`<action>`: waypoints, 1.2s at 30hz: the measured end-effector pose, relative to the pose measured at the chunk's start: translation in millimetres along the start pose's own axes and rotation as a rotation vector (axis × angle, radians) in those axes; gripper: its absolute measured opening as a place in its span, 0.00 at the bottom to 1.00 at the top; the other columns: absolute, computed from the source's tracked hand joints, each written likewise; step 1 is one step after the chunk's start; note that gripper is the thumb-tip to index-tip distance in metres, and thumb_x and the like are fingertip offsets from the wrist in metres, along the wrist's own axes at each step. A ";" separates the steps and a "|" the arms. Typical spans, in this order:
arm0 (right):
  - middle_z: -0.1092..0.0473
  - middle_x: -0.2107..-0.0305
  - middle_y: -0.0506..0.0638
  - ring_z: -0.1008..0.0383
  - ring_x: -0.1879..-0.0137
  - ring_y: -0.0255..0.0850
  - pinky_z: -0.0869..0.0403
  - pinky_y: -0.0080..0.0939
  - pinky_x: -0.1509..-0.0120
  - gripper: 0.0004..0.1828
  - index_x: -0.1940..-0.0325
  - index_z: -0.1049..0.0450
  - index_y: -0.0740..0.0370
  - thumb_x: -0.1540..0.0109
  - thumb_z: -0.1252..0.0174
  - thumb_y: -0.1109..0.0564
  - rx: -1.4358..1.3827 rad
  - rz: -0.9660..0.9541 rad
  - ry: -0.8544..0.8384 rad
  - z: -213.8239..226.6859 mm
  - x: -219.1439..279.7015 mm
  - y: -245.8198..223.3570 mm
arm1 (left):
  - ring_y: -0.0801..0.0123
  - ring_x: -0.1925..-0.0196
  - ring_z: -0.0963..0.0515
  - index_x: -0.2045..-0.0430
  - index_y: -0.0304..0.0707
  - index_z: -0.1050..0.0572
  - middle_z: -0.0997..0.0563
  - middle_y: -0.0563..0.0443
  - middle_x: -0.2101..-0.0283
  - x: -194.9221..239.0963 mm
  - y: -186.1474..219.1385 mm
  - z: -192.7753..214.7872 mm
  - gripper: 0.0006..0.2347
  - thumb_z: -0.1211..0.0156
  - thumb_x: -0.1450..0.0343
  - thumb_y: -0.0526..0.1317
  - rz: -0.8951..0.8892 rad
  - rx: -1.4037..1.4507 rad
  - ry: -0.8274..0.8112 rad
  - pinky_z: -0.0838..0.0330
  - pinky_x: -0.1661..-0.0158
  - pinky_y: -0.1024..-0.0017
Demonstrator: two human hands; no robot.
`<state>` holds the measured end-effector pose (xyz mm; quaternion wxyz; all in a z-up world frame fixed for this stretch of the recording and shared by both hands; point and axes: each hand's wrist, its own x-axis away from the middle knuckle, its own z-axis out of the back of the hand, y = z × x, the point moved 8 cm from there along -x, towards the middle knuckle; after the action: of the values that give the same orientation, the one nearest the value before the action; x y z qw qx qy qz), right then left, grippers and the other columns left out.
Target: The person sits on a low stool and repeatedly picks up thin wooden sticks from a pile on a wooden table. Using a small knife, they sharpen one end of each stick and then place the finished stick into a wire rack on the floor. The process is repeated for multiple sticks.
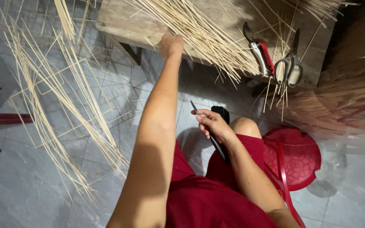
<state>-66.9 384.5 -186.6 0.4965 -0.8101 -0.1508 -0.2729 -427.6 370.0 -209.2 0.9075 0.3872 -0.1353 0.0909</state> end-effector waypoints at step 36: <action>0.36 0.81 0.43 0.41 0.81 0.29 0.40 0.28 0.76 0.31 0.28 0.35 0.58 0.35 0.42 0.52 0.047 0.292 -0.077 -55.0 184.3 -21.6 | 0.83 0.72 0.24 0.55 0.36 0.19 0.19 0.57 0.70 400.2 -175.6 157.2 0.10 0.42 0.28 0.33 -0.366 0.538 -0.724 0.33 0.74 0.83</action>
<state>54.4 340.8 -42.3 0.5434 -0.8216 -0.0569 -0.1630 -28.8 159.7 -97.5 0.6710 0.6321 -0.3438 -0.1792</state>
